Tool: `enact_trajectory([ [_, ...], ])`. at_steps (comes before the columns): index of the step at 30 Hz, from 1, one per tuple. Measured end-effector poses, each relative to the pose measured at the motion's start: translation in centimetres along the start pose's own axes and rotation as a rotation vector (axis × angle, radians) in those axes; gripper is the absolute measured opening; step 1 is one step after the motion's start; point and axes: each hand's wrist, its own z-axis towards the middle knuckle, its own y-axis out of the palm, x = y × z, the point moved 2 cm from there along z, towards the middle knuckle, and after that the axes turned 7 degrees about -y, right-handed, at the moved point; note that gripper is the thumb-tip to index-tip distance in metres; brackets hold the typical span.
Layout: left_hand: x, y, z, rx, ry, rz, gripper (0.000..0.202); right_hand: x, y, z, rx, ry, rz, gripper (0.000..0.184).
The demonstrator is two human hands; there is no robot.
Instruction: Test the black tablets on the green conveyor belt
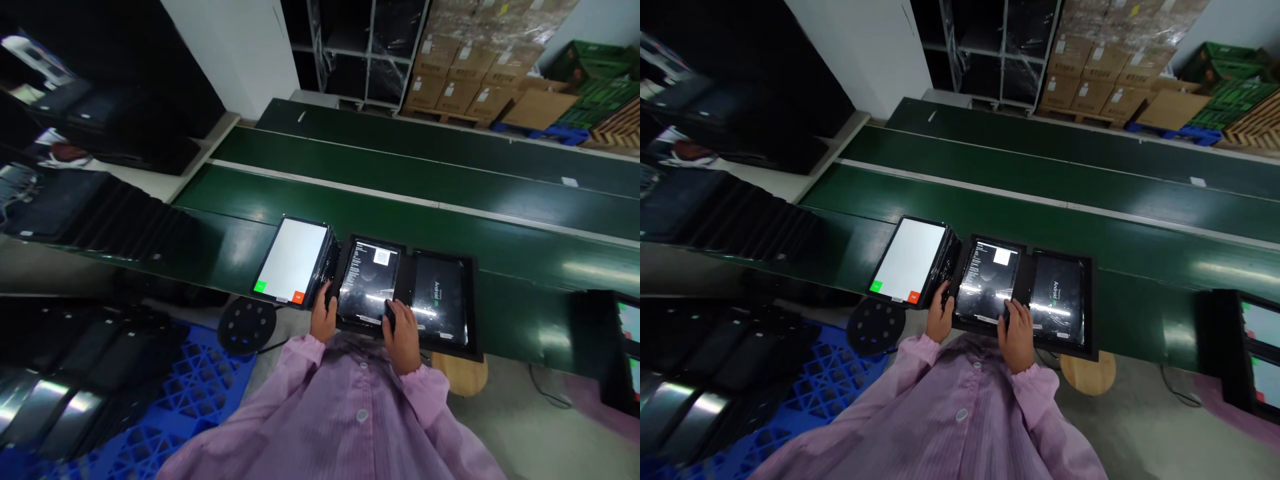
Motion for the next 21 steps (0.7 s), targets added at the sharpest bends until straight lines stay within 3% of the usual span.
enact_trajectory([
  [15,-0.2,0.0,0.1,0.025,0.023,-0.015,0.047,0.4,-0.1,0.3,0.016,0.015,0.01,0.039],
  [21,-0.3,0.0,0.2,0.015,0.055,-0.012,0.046,-3.2,1.4,0.5,-0.258,-0.273,0.138,0.04],
])
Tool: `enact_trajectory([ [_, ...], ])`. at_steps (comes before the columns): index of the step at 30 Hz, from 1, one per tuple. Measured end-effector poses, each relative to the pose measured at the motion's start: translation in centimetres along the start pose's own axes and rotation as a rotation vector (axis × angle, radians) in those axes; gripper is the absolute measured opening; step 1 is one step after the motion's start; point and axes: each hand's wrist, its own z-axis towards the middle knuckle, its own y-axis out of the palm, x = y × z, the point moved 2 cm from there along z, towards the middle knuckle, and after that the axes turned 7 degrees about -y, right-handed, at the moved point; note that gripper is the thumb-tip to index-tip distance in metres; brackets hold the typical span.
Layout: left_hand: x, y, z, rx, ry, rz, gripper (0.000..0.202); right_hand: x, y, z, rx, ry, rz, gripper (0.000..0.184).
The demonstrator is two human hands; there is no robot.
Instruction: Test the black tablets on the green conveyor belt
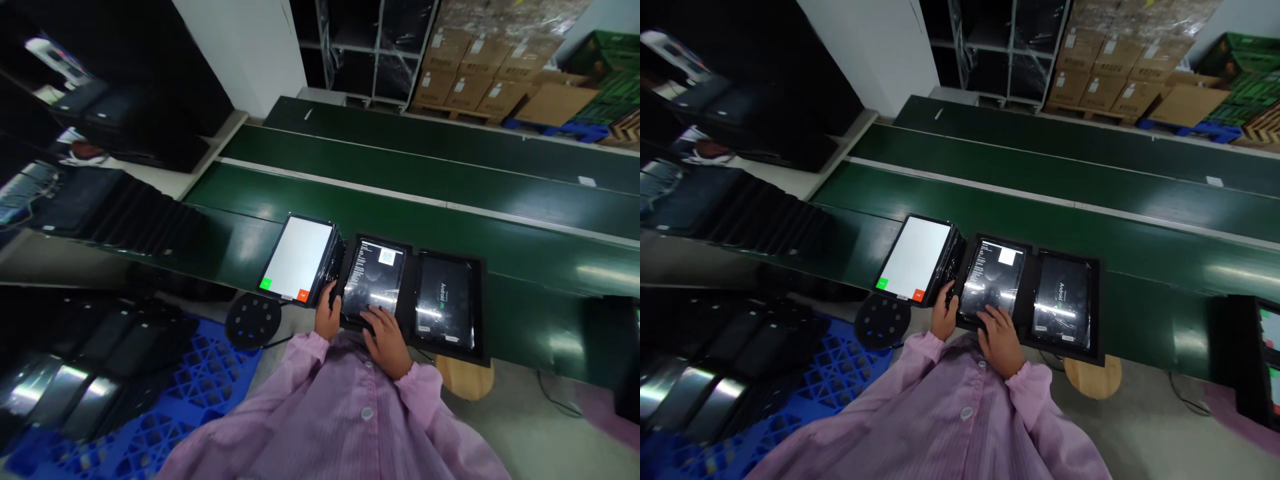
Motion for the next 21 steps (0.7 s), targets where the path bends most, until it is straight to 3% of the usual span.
enact_trajectory([
  [4,0.0,0.0,0.0,-0.002,-0.002,0.005,0.046,-1.2,1.1,0.8,-0.107,-0.021,-0.019,0.04],
  [9,0.0,0.0,-0.1,0.005,-0.029,-0.007,0.046,-0.7,0.9,1.2,-0.035,0.068,-0.101,0.037],
  [21,0.0,-0.1,0.0,-0.005,-0.017,0.001,0.045,-0.4,1.2,1.2,-0.003,0.071,-0.118,0.035],
])
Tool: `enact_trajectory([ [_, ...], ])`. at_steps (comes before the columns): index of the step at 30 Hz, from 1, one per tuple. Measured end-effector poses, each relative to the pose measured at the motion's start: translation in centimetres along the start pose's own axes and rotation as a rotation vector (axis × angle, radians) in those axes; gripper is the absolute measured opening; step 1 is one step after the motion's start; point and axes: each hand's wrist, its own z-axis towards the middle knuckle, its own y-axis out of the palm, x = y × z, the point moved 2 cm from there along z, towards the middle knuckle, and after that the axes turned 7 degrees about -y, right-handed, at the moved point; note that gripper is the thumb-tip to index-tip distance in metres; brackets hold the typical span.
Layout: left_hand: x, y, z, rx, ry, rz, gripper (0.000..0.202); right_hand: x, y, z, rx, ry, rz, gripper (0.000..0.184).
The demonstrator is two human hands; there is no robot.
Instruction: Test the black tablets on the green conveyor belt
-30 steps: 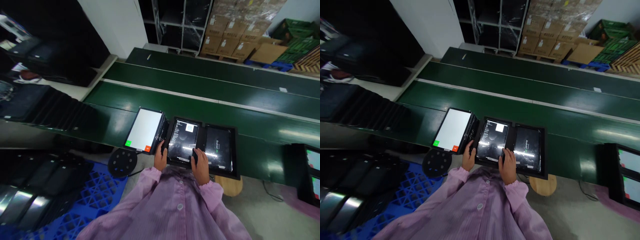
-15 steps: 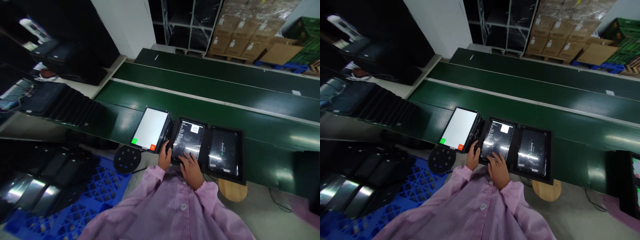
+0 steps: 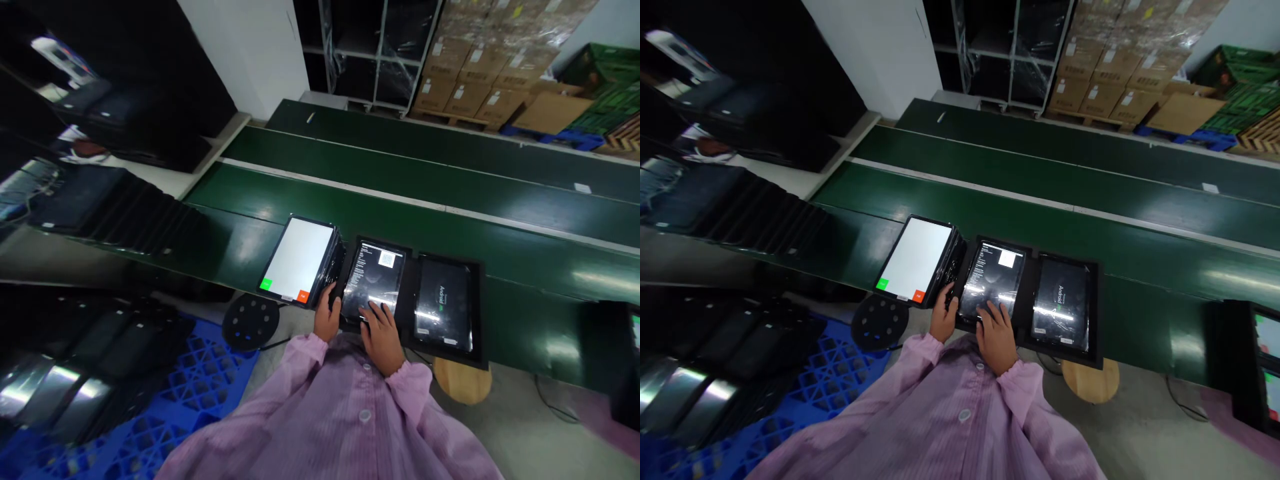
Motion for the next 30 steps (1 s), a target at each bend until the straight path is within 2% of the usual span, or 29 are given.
enact_trajectory([
  [8,-0.1,0.1,0.0,0.013,-0.004,-0.009,0.047,0.0,-0.1,0.0,0.037,-0.013,0.031,0.037],
  [15,0.0,0.1,-0.1,0.015,-0.011,-0.009,0.046,2.6,-1.4,-0.1,0.176,0.036,0.018,0.037],
  [18,0.0,0.1,-0.1,0.01,-0.012,-0.01,0.046,3.5,-1.8,0.0,0.153,0.036,0.024,0.037],
  [21,0.1,0.1,-0.1,0.015,-0.004,-0.013,0.046,4.2,-1.7,0.9,0.073,0.002,0.034,0.036],
  [23,0.1,0.1,-0.1,0.018,-0.008,-0.015,0.046,5.1,-1.7,1.9,0.079,0.071,-0.012,0.038],
  [26,0.0,0.2,-0.1,0.016,-0.02,-0.018,0.046,6.9,-2.5,3.1,0.211,0.244,-0.084,0.043],
  [30,-0.1,0.2,-0.1,0.011,-0.03,-0.016,0.046,7.5,-4.1,2.3,0.275,0.24,0.056,0.042],
])
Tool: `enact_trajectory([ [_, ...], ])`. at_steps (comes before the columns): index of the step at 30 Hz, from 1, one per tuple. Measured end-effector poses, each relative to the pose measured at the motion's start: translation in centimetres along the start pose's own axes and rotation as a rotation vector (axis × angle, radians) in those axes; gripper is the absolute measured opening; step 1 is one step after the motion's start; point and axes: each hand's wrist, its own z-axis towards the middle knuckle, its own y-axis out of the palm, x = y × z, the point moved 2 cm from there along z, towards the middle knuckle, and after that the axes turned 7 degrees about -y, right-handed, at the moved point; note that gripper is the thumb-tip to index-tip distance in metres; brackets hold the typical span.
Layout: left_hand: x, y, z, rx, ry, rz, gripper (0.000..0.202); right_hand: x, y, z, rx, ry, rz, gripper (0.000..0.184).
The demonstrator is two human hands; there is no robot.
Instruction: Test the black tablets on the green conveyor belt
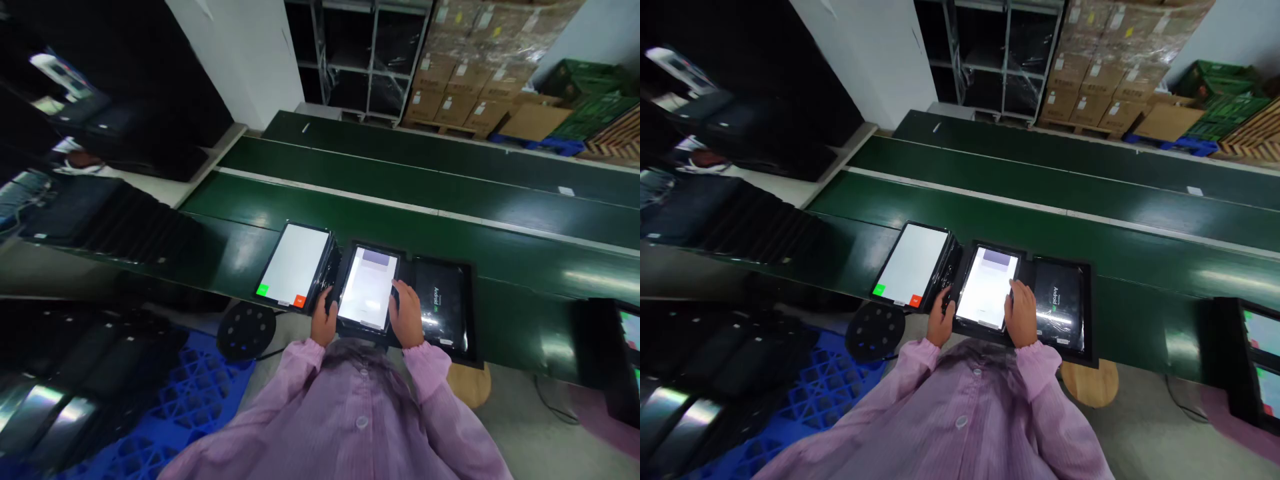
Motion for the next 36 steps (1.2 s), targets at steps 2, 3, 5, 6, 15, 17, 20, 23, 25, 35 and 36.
enact_trajectory([
  [2,0.0,-0.1,0.0,-0.013,-0.017,0.012,0.047,-0.3,-0.9,-1.3,-0.009,0.063,0.147,0.038],
  [3,0.0,-0.2,0.0,-0.026,-0.024,0.021,0.048,-0.6,-1.3,-2.1,-0.009,0.128,0.237,0.036],
  [5,0.3,-0.5,0.1,-0.05,-0.004,0.049,0.05,-1.6,-1.7,-3.8,-0.002,0.291,0.469,0.03],
  [6,0.7,-0.7,0.2,-0.057,0.032,0.075,0.05,-2.3,-1.7,-4.6,0.005,0.376,0.613,0.026],
  [15,5.9,-0.1,-0.6,-0.258,0.432,0.39,0.044,-8.1,0.5,-6.1,-0.171,0.375,0.902,0.015],
  [17,6.5,0.7,-0.8,-0.317,0.471,0.431,0.043,-7.3,0.3,-5.7,-0.158,0.2,0.593,0.018],
  [20,6.7,1.7,-0.9,-0.389,0.517,0.504,0.043,-5.1,-0.3,-5.4,-0.092,0.103,0.319,0.022],
  [23,6.6,1.8,-0.6,-0.363,0.548,0.521,0.039,-3.0,-0.9,-5.5,-0.037,0.149,0.263,0.022],
  [25,6.5,1.4,-0.5,-0.298,0.557,0.487,0.038,-2.1,-1.3,-5.7,-0.019,0.193,0.26,0.023],
  [35,5.2,0.7,-0.3,-0.199,0.479,0.373,0.036,-0.8,-1.3,-6.7,0.056,0.296,0.276,0.022],
  [36,5.1,0.7,-0.3,-0.2,0.469,0.371,0.036,-0.9,-1.3,-6.6,0.069,0.287,0.274,0.021],
])
